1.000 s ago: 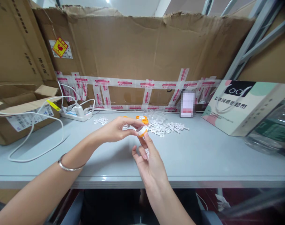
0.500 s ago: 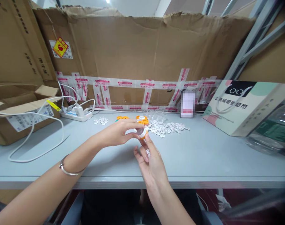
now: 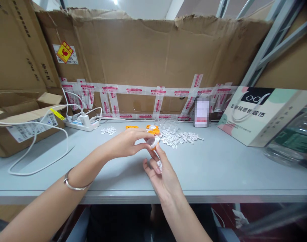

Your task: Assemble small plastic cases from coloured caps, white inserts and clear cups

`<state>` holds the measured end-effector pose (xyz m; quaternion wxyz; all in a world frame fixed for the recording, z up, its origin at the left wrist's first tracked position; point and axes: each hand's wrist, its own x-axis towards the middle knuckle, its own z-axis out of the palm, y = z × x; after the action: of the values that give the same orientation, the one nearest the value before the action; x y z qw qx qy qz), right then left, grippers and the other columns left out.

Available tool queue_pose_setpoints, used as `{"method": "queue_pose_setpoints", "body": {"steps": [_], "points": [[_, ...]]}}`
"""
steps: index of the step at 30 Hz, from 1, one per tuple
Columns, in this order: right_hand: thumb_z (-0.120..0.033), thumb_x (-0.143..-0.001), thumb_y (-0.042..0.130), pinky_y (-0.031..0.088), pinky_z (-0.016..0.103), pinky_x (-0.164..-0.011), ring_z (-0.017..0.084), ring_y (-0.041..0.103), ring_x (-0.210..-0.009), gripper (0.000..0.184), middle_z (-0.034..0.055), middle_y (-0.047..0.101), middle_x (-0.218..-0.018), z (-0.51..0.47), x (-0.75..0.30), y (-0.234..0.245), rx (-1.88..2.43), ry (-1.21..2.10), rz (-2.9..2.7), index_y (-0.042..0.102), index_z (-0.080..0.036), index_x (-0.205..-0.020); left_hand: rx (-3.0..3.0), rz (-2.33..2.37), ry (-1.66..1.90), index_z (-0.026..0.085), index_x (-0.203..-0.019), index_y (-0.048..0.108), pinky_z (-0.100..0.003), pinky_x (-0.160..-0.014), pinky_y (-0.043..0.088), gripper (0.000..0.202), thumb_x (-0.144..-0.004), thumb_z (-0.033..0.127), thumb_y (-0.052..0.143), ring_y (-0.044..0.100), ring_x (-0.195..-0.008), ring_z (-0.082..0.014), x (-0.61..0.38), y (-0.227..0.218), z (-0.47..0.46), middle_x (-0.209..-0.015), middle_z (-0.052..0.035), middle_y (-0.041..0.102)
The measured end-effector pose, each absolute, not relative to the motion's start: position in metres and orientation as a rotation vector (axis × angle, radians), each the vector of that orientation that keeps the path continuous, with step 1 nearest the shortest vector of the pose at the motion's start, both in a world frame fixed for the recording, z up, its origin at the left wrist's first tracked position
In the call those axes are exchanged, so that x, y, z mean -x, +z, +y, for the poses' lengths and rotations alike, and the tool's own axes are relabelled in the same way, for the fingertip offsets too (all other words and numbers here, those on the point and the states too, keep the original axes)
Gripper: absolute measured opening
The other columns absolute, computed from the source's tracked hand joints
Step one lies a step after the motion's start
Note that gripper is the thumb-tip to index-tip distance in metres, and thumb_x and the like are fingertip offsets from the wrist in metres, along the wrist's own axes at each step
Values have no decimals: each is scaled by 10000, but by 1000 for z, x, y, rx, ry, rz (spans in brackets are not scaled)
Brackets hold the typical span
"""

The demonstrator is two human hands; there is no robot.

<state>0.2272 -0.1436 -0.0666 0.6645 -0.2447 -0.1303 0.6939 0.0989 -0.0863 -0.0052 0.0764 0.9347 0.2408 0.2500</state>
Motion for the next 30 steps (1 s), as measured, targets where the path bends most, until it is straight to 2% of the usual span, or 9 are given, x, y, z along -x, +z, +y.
{"method": "queue_pose_setpoints", "body": {"steps": [5, 13, 22, 30], "points": [[-307, -715, 680, 489, 166, -585, -44, 192, -346, 231, 44, 675, -978, -144, -226, -65, 545, 1568, -299, 661, -175, -904, -2763, 764, 735, 191, -979, 608, -239, -684, 420, 184, -855, 204, 473, 572, -765, -133, -99, -6, -86, -874, -18, 646], [-286, -712, 682, 488, 167, -561, -51, 193, -331, 226, 59, 676, -1001, -145, -225, -62, 544, 1613, -230, 649, -181, -909, -2714, 764, 718, 192, -1029, 611, -236, -741, 446, 225, -861, 183, 461, 593, -867, -142, -98, -7, -84, -982, -29, 656], [-288, -751, 661, 487, 173, -554, -47, 204, -319, 168, 28, 692, -958, -145, -225, -60, 548, 1655, -172, 640, -186, -883, -2678, 778, 671, 194, -1097, 595, -244, -785, 446, 265, -882, 205, 441, 588, -931, -147, -98, -7, -82, -1062, -42, 646], [-288, -750, 661, 488, 178, -550, -37, 192, -328, 139, 3, 690, -937, -144, -225, -61, 535, 1677, -160, 644, -194, -852, -2715, 775, 667, 188, -1092, 593, -251, -751, 448, 266, -866, 180, 452, 586, -880, -148, -96, -10, -78, -997, -46, 647]]}}
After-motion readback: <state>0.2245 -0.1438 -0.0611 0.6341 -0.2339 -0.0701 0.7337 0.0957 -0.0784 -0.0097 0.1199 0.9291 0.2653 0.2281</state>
